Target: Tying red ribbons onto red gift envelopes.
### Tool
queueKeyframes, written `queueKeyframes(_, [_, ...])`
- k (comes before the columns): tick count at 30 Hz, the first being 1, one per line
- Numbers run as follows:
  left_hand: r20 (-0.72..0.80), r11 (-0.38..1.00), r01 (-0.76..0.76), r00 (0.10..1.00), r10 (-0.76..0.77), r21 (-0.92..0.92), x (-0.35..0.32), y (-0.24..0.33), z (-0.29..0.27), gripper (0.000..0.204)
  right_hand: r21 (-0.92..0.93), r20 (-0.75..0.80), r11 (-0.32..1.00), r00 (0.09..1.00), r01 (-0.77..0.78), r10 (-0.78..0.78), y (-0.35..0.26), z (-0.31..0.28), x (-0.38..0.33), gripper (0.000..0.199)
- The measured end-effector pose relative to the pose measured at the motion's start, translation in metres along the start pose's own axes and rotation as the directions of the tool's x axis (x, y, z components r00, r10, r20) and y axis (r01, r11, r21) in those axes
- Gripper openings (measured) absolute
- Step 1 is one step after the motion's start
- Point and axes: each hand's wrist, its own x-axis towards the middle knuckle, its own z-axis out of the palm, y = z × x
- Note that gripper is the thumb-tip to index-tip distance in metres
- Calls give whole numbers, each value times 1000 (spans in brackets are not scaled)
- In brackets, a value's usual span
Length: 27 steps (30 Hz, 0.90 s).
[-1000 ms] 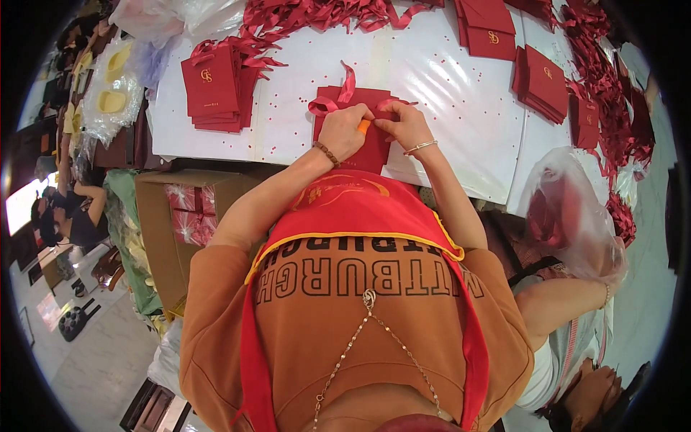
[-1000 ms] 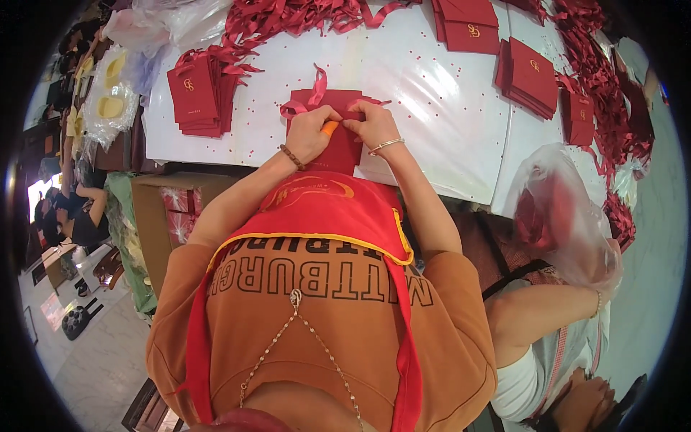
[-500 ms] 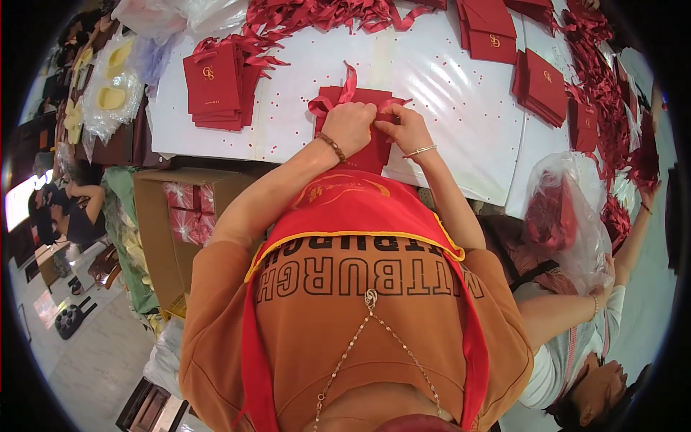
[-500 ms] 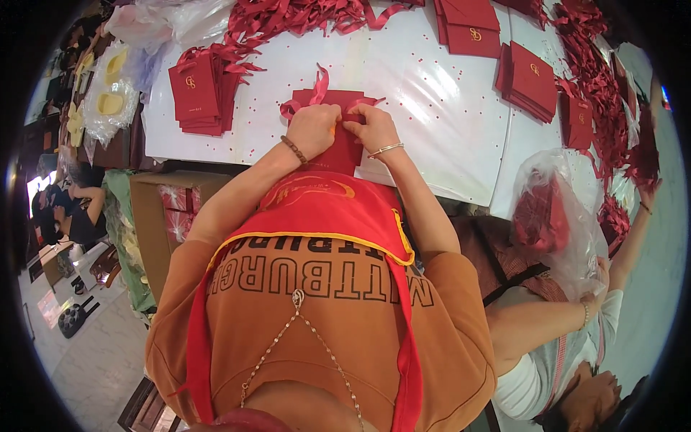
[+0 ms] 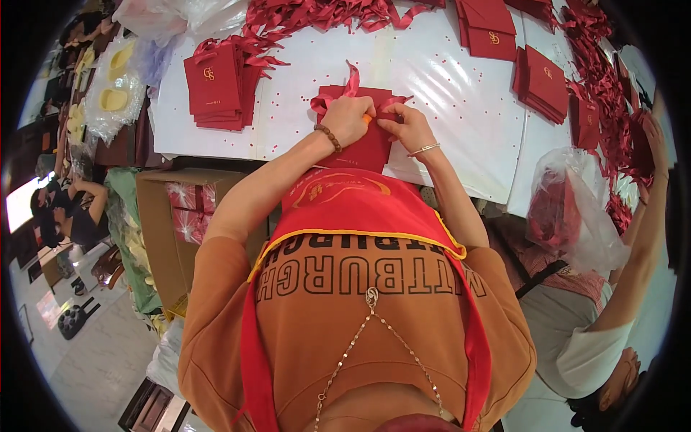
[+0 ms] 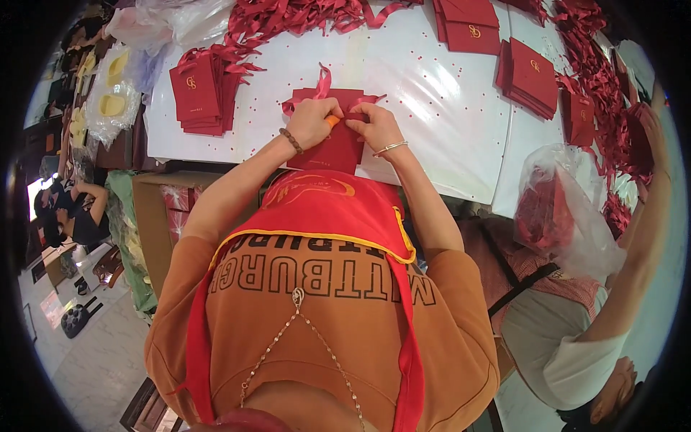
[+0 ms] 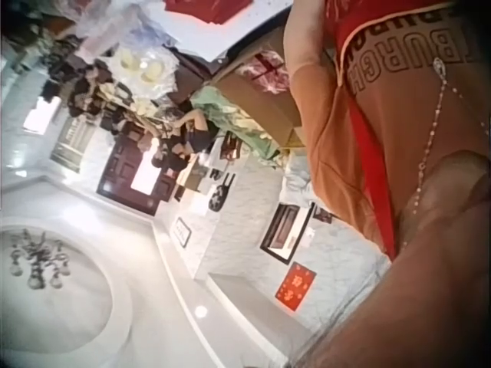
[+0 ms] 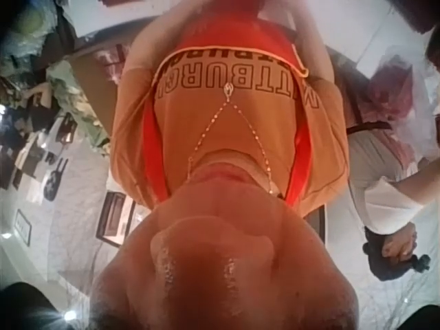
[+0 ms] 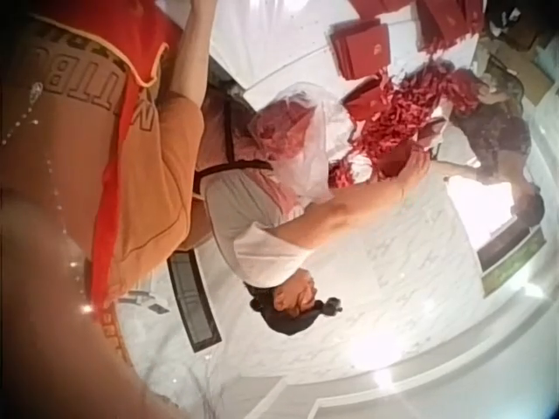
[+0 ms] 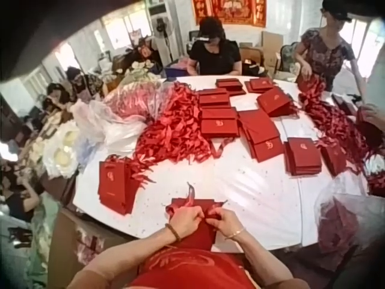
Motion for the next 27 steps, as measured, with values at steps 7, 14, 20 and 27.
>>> queueKeyframes(7, [-207,1000,7,978,-1,29,-2,6,10,21,-100,-24,993,998,56,-59,-1,6,2,23])
queueKeyframes(14, [97,993,-51,994,41,107,3,12,-28,22,-385,-57,876,940,289,-335,11,12,4,20])
queueKeyframes(20, [505,995,-103,859,82,14,-19,18,-54,66,-457,-81,824,907,335,-413,12,13,0,18])
queueKeyframes(27, [91,977,-156,985,144,145,2,16,-49,22,-431,-71,827,900,362,-430,6,13,-2,18])
